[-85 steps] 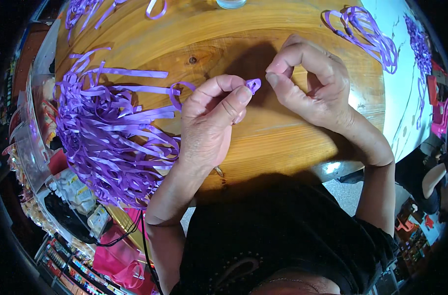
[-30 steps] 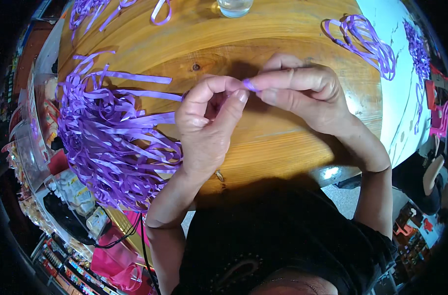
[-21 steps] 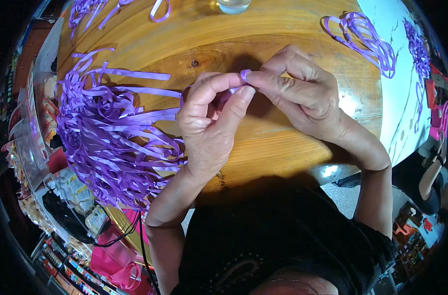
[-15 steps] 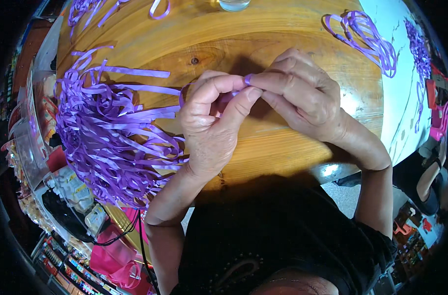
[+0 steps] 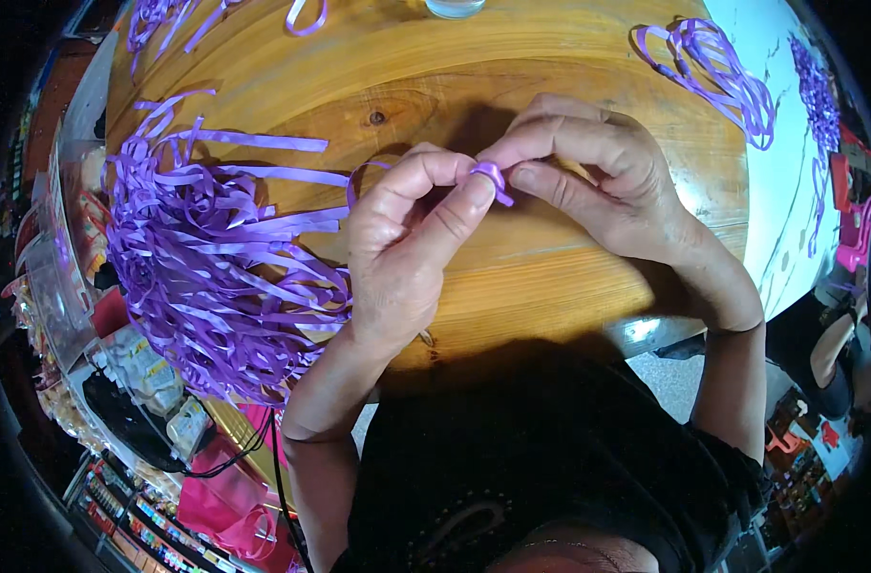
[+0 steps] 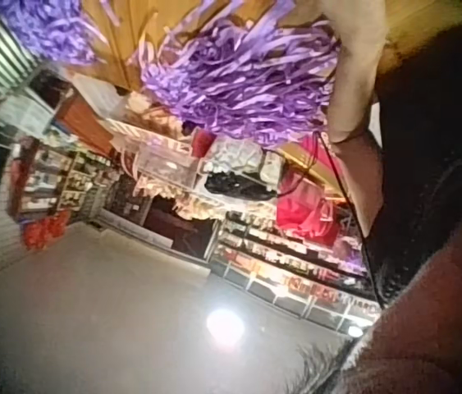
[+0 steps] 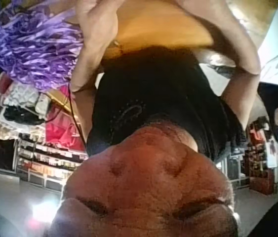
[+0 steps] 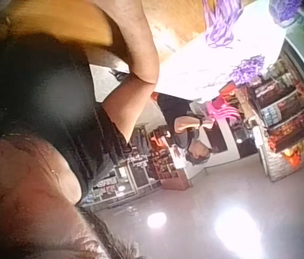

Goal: Bundling and tying long purple plastic ribbons into groups.

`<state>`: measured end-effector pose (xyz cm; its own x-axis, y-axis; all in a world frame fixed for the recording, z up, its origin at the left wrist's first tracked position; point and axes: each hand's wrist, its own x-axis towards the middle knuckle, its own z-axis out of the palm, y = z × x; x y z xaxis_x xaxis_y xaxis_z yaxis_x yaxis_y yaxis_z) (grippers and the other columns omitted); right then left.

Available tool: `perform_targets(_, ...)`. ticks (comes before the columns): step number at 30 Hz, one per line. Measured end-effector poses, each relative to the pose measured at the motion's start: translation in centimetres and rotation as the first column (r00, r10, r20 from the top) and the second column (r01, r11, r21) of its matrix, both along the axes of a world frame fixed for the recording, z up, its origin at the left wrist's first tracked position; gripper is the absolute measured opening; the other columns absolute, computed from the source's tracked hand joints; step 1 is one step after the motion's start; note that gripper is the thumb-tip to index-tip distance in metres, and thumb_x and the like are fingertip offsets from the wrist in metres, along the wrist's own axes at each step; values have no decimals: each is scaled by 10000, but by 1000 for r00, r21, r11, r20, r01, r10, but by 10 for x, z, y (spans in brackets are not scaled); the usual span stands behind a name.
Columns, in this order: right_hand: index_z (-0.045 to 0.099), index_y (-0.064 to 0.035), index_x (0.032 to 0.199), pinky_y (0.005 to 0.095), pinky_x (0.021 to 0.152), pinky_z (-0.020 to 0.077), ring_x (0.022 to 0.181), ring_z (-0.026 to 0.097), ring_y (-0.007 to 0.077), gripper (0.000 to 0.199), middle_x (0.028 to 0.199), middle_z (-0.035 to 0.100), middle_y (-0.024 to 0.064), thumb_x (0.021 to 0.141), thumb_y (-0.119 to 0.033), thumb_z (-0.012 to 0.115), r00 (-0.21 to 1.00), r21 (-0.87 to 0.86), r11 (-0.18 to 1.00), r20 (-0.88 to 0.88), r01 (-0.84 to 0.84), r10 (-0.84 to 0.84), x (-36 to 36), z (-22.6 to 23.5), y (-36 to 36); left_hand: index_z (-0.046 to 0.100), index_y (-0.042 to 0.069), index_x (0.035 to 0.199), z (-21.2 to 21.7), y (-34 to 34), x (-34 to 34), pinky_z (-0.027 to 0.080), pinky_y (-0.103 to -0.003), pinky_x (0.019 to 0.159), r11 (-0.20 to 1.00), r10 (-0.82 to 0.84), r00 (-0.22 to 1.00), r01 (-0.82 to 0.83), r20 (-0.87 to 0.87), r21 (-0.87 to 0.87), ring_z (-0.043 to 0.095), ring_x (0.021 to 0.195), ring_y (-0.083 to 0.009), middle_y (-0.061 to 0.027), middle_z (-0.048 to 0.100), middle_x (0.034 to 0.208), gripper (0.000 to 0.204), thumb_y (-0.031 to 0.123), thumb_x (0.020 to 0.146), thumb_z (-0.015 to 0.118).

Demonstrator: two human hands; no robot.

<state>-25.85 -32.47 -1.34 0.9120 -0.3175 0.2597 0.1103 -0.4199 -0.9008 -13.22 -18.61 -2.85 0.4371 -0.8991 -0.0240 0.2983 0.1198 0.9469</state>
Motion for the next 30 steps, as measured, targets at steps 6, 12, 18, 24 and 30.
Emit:
perform_targets(6, 654, -13, 970, 251, 662, 452, 749, 587, 164, 169, 837, 600, 79, 803, 7, 638, 995, -188, 979, 72, 76, -63, 0, 5, 1, 604, -1, 931, 4, 2, -3, 411, -191, 717, 999, 3, 1000, -3, -4, -41, 513, 789, -60, -6, 557, 856, 90, -18, 844, 616)
perform_targets(12, 634, -21, 993, 247, 667, 447, 738, 573, 133, 184, 820, 602, 53, 810, -28, 653, 996, 94, 992, -40, 84, -80, -3, 2, 3, 611, -3, 933, 5, 1, -3, 433, -197, 754, 980, 197, 971, -194, -138, 38, 538, 821, -69, -17, 576, 873, 107, -36, 832, 623)
perform_targets(18, 627, -20, 951, 205, 645, 414, 718, 521, 60, 133, 817, 596, 12, 824, -43, 656, 987, 300, 948, -146, 106, -64, -3, 4, 13, 613, -6, 919, 2, 0, -5, 412, -185, 718, 983, 185, 982, -184, -28, 11, 518, 790, -61, -8, 574, 861, 98, -40, 827, 626)
perform_targets(24, 601, -14, 872, 195, 664, 395, 732, 488, 42, 55, 811, 561, 3, 828, 16, 617, 979, 461, 878, -200, 129, -39, -3, -2, 15, 612, -4, 912, 0, -1, -6, 395, -180, 686, 988, 155, 985, -156, 79, 4, 501, 770, -53, -6, 565, 857, 96, -32, 823, 633)
perform_targets(30, 551, -22, 791, 214, 671, 398, 734, 497, 67, 86, 764, 522, 4, 784, 63, 555, 985, 378, 918, -161, 122, -65, -4, -5, 15, 609, -3, 920, 3, -1, -5, 379, -177, 677, 998, 70, 997, -70, -35, -3, 488, 764, -49, -7, 557, 863, 107, -33, 821, 633)
